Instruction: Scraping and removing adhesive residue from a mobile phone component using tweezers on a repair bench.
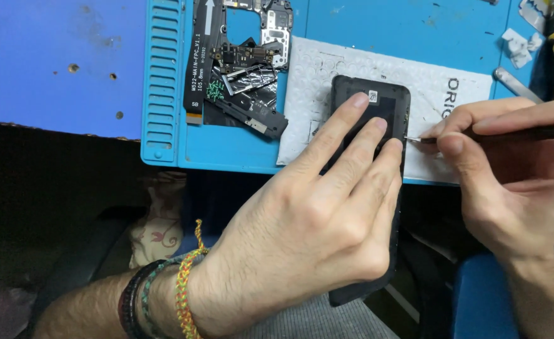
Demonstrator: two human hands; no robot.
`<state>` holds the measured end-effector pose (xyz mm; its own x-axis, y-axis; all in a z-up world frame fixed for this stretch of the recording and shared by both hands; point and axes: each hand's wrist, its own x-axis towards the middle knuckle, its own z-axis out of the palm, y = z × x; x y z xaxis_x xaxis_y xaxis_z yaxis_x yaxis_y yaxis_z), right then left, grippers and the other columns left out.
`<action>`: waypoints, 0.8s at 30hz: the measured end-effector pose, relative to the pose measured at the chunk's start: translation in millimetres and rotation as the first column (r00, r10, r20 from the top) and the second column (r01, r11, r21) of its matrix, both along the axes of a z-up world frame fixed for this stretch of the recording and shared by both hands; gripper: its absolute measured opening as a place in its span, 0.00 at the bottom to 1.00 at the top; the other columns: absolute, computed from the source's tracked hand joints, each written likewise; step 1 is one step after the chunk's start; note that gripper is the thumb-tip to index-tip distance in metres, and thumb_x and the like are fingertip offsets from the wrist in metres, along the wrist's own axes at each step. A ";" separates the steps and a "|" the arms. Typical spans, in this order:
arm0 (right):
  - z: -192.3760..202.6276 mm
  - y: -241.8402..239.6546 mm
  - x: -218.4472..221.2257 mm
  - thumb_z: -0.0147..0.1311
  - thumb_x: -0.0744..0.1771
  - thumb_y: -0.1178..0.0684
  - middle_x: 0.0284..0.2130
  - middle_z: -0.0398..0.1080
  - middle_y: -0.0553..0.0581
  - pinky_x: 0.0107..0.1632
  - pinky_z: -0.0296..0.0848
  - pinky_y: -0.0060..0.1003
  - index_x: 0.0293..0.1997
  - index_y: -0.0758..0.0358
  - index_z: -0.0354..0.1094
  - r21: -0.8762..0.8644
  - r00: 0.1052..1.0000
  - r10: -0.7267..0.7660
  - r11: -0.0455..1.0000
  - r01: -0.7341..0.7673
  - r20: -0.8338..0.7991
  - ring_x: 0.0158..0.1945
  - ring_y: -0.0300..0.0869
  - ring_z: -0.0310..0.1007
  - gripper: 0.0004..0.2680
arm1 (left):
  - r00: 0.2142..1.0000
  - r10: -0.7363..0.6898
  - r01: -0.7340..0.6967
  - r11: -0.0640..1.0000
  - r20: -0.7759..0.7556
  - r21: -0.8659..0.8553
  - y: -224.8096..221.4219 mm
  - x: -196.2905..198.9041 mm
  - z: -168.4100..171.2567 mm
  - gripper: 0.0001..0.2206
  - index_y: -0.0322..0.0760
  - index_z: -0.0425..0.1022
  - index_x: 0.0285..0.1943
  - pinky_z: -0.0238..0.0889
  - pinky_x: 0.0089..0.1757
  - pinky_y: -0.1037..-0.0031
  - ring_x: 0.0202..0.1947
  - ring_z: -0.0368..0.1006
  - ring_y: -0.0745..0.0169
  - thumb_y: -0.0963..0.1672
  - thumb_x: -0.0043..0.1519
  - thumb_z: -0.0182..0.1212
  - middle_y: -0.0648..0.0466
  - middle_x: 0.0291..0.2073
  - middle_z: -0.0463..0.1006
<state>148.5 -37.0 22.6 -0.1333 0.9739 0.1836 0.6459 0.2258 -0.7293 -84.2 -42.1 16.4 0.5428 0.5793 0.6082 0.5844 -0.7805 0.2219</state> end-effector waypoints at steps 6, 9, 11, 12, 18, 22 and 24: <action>2.0 2.2 -1.3 0.55 0.76 0.71 0.46 0.70 0.77 0.56 0.84 0.44 0.48 0.82 0.55 0.014 0.998 0.068 0.998 -0.068 -0.012 0.49 0.58 0.80 0.08 | 1.000 -0.003 0.003 1.000 0.000 0.007 -0.1 -0.7 -0.3 0.13 0.23 0.87 0.55 0.68 0.72 0.50 0.60 0.80 0.38 0.35 0.74 0.53 0.38 0.55 0.84; 3.2 2.4 1.6 0.56 0.77 0.69 0.47 0.71 0.74 0.58 0.83 0.42 0.49 0.82 0.59 -0.006 1.000 0.017 1.000 -0.017 0.006 0.50 0.56 0.81 0.07 | 1.000 -0.017 0.017 1.000 0.020 -0.005 0.4 0.6 -0.9 0.13 0.22 0.87 0.54 0.68 0.72 0.49 0.61 0.80 0.37 0.36 0.73 0.53 0.37 0.55 0.84; 3.5 2.4 3.3 0.56 0.77 0.67 0.47 0.71 0.72 0.58 0.81 0.41 0.49 0.82 0.63 -0.019 1.000 0.011 1.000 -0.010 0.023 0.50 0.55 0.81 0.06 | 0.999 -0.024 0.025 0.999 0.030 -0.022 0.4 0.5 -1.7 0.14 0.23 0.87 0.54 0.67 0.72 0.48 0.61 0.80 0.37 0.36 0.73 0.53 0.36 0.56 0.84; 3.3 2.5 3.5 0.56 0.76 0.69 0.46 0.71 0.75 0.58 0.82 0.42 0.50 0.81 0.58 0.004 0.999 0.048 0.999 -0.048 0.020 0.50 0.57 0.81 0.07 | 0.999 -0.027 0.028 0.999 0.037 -0.027 0.3 0.1 -2.0 0.14 0.22 0.87 0.54 0.67 0.72 0.48 0.61 0.80 0.37 0.36 0.73 0.53 0.37 0.56 0.84; -0.3 0.1 5.8 0.54 0.77 0.69 0.46 0.69 0.76 0.58 0.83 0.44 0.53 0.78 0.51 0.014 0.998 0.052 0.999 -0.052 -0.017 0.49 0.57 0.80 0.09 | 0.998 -0.028 0.030 0.999 0.063 -0.038 0.0 0.3 -3.7 0.15 0.22 0.88 0.54 0.67 0.72 0.47 0.61 0.81 0.36 0.36 0.73 0.52 0.37 0.56 0.85; 5.9 0.3 2.0 0.55 0.76 0.68 0.47 0.70 0.77 0.58 0.83 0.44 0.53 0.79 0.51 -0.015 0.998 0.058 0.998 -0.057 0.036 0.50 0.57 0.80 0.10 | 0.996 -0.022 0.026 0.999 0.086 -0.047 -1.0 0.6 -4.6 0.15 0.21 0.87 0.55 0.69 0.72 0.46 0.61 0.82 0.35 0.35 0.74 0.50 0.36 0.56 0.85; 2.0 -0.9 3.1 0.56 0.77 0.67 0.47 0.70 0.76 0.58 0.81 0.42 0.54 0.79 0.52 0.000 0.999 0.029 1.000 -0.029 0.046 0.49 0.56 0.80 0.10 | 0.996 -0.024 0.028 0.998 0.088 -0.047 -0.9 0.4 -4.5 0.15 0.21 0.87 0.54 0.69 0.72 0.46 0.61 0.81 0.35 0.35 0.74 0.50 0.36 0.55 0.84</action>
